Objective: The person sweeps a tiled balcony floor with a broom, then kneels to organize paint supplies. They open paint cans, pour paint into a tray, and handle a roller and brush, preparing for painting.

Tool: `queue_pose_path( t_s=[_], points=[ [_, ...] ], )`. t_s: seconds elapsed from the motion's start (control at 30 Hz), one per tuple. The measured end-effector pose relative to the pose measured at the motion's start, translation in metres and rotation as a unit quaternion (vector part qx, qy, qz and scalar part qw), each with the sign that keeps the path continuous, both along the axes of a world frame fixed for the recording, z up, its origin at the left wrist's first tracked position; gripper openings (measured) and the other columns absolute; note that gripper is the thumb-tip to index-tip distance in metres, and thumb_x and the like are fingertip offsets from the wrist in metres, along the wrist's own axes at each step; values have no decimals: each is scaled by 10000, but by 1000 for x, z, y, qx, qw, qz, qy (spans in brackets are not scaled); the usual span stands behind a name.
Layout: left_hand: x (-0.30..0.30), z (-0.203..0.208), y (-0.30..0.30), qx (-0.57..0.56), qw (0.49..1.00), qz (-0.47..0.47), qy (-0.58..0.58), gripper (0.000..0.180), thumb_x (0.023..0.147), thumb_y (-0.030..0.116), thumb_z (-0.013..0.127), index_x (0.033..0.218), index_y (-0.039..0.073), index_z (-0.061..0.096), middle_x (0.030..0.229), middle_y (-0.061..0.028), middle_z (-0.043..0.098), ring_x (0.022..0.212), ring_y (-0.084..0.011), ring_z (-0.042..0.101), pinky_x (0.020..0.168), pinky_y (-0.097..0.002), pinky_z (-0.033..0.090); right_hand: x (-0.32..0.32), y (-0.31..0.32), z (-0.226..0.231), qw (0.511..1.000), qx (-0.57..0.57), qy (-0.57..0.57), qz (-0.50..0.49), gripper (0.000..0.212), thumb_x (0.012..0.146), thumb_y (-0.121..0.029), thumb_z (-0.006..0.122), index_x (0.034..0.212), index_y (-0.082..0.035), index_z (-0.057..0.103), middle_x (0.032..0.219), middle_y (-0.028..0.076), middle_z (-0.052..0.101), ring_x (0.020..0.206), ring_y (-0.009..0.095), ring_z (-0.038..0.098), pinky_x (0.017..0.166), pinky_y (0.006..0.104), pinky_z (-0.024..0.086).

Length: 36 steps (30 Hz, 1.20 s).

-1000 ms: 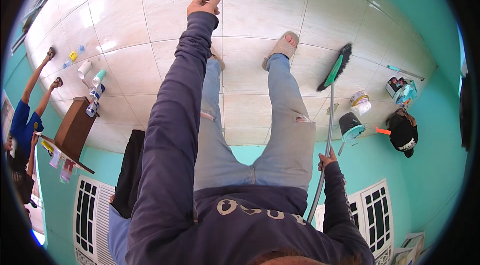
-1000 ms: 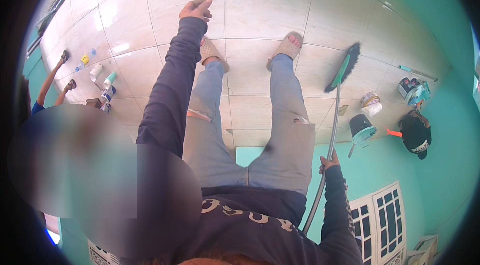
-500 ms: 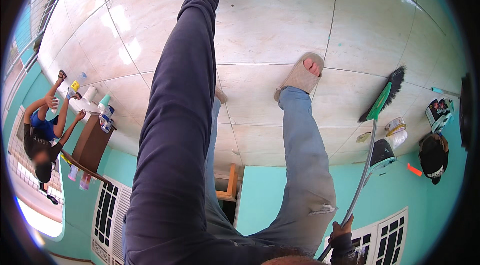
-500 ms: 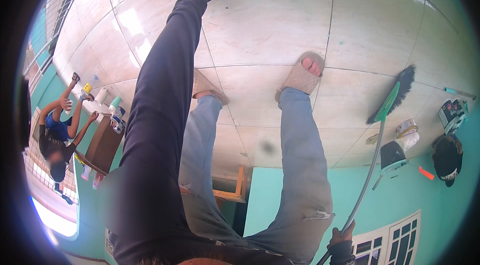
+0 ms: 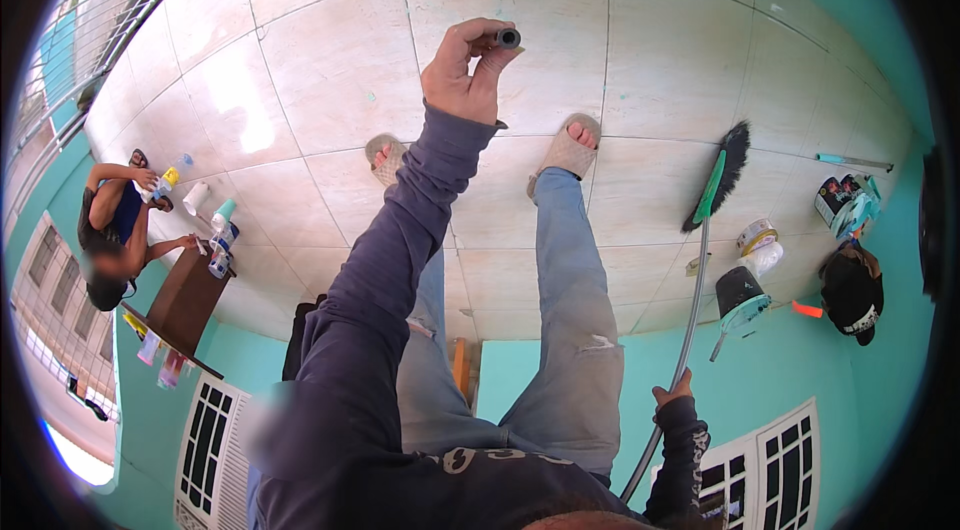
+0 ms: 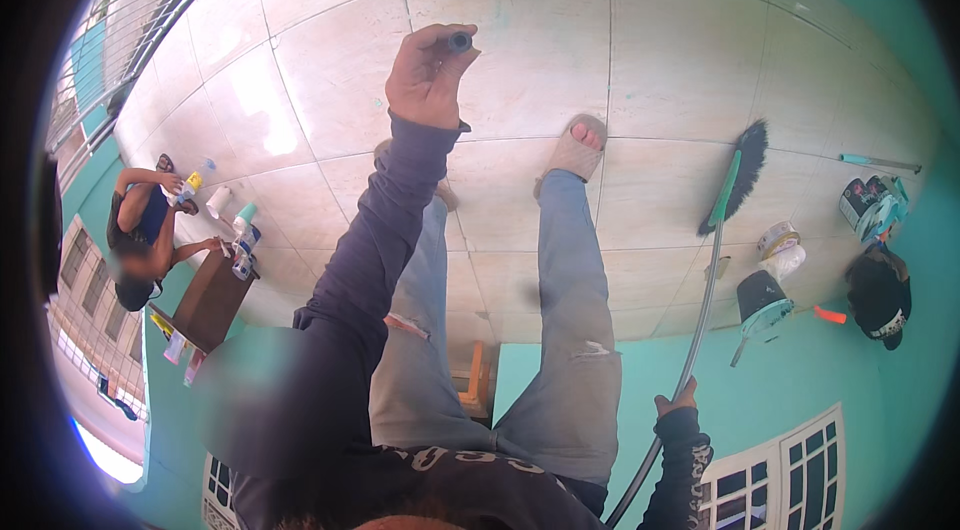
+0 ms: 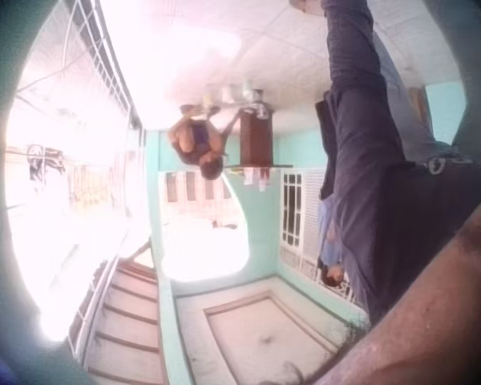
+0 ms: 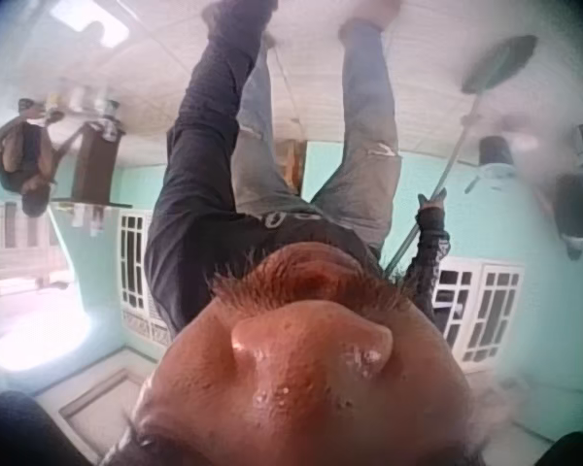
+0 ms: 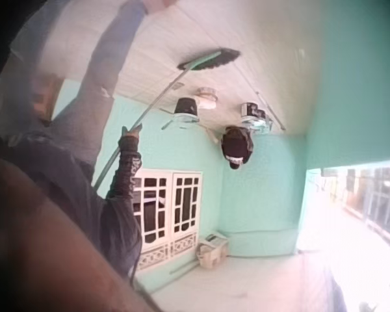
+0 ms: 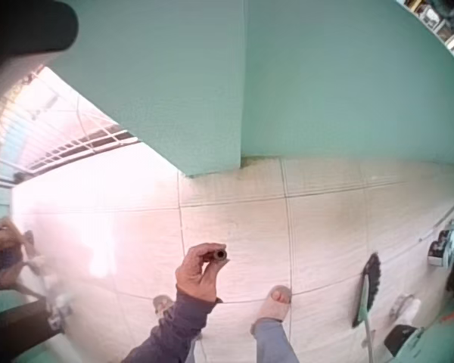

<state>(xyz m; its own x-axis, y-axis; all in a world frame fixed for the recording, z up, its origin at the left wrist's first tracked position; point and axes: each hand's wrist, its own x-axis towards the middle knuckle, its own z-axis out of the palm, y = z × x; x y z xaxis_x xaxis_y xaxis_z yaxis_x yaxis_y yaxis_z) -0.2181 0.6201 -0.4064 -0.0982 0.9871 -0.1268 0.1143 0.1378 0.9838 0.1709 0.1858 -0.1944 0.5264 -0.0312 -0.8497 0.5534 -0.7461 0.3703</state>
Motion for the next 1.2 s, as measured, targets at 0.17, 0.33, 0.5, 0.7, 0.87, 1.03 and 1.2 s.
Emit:
queue_pose_path(
  t_s=[0.17,0.33,0.5,0.7,0.87,1.03,1.2],
  points=[
    [14,103,9,18,999,2,-38,219,798,-33,605,994,4,514,972,-96,622,849,-131,574,767,-255,476,3,12,6,999,-29,13,-21,772,714,-115,637,1312,-60,154,731,197,546,553,308,575,444,388,476],
    [27,181,18,53,996,17,-74,220,804,-14,611,997,8,507,977,-112,619,846,-134,576,771,-266,478,-8,69,36,990,-84,18,-110,752,722,-98,625,1306,-56,151,866,258,556,531,330,600,398,380,494],
    [43,238,18,92,993,9,-75,241,795,-52,597,1005,13,498,990,-139,612,850,-154,579,781,-284,478,16,48,36,990,-62,46,-121,775,725,-63,631,1315,-79,128,885,262,539,487,294,584,351,362,472],
    [65,278,18,177,983,-23,-48,277,775,-107,584,1006,16,496,997,-157,604,863,-174,575,788,-295,476,22,55,38,988,-74,46,-130,794,720,-51,648,1314,-110,123,875,253,532,471,280,572,355,369,468],
    [82,295,20,211,977,-30,-25,285,747,-111,605,987,14,515,985,-152,608,832,-171,569,753,-286,474,30,49,38,991,-63,46,-109,788,695,-46,676,1280,-51,148,711,200,532,423,265,549,332,379,433],
    [98,303,20,224,974,-7,-30,276,720,-76,648,959,19,546,942,-130,626,754,-153,564,676,-256,466,42,49,36,987,-105,53,-113,876,704,-57,670,1346,-96,76,938,275,537,506,289,600,389,380,483],
    [106,311,21,222,974,-26,-26,298,715,-115,644,964,8,536,936,-129,604,794,-153,564,693,-256,478,45,44,37,986,-93,56,-127,873,704,-59,668,1350,-101,82,934,274,550,513,288,607,394,380,487]
  ],
)
